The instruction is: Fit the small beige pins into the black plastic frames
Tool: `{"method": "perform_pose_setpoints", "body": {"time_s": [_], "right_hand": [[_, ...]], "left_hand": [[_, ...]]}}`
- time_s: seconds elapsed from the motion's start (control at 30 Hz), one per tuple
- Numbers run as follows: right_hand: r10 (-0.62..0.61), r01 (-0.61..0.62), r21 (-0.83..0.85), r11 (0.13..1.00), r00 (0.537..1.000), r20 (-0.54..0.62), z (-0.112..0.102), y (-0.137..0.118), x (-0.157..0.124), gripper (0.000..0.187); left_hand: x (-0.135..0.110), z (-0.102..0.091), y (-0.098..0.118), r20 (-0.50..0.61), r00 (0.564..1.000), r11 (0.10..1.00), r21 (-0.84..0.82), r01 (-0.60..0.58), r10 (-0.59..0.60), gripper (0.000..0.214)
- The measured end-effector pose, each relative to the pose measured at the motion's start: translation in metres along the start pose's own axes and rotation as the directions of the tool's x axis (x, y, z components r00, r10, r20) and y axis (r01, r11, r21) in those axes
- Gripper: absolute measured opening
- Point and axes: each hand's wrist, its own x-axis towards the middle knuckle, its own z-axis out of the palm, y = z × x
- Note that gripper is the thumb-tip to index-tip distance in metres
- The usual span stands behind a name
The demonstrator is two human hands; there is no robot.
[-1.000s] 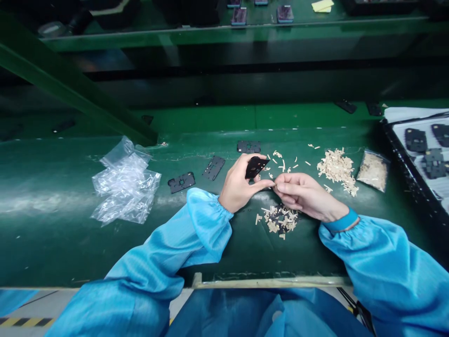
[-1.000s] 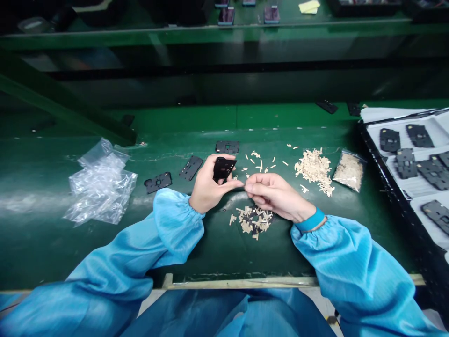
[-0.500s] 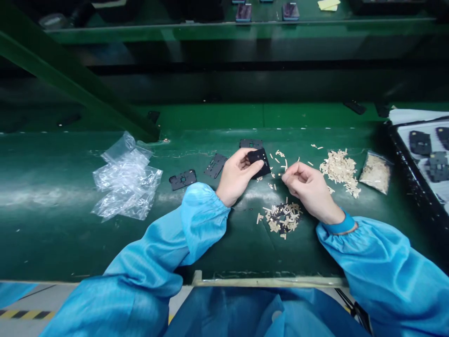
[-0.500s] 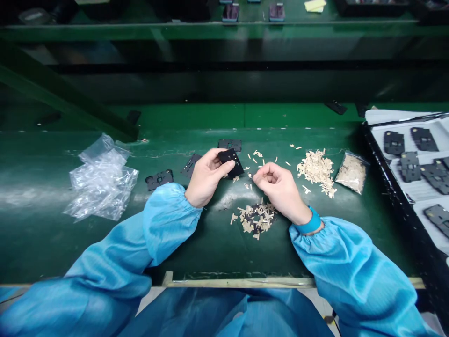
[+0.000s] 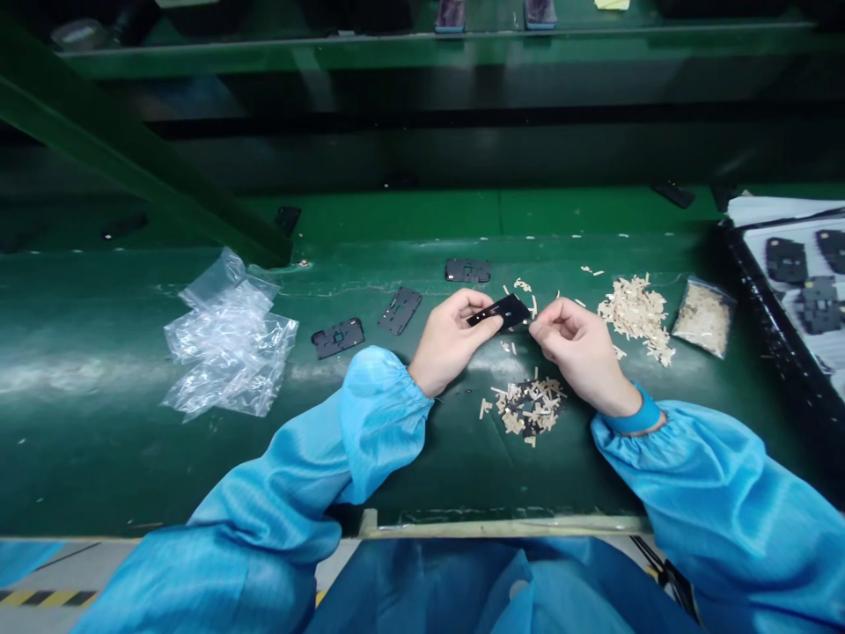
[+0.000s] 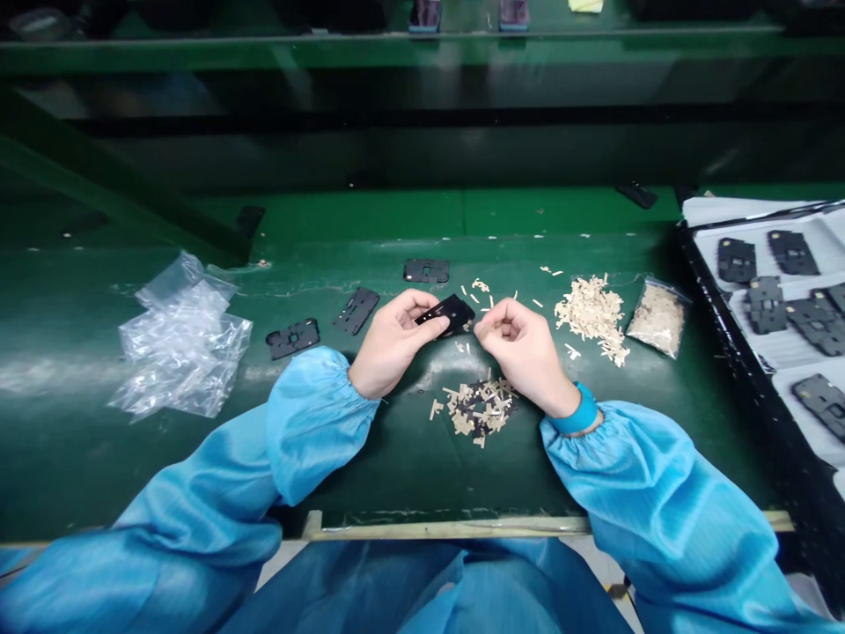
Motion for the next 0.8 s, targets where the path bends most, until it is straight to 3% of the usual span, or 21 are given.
{"method": "perform_pose_setpoints", "body": {"time_s": [0.13, 0.37, 0.8], "right_hand": [[-0.058, 0.058, -0.048, 0.997, 0.998, -0.011, 0.002, -0.004, -0.001, 0.018], [-0.064, 0.066, -0.107, 0.992, 0.998, 0.025, 0.003, 0.000, -0.002, 0.017], [-0.101, 0.129, -0.308, 0.943, 0.989, 0.103, 0.000, 0.003, -0.003, 0.015]], "left_hand": [[0.000, -0.002, 0.003, 0.017, 1.000, 0.997, 0.077, -0.012, 0.011, 0.022], [0.002, -0.001, 0.006, 0.024, 0.990, 0.987, -0.076, 0.142, -0.140, 0.028], [0.002, -0.002, -0.004, 0.003, 1.000, 0.993, 0.118, 0.004, -0.005, 0.025]]}}
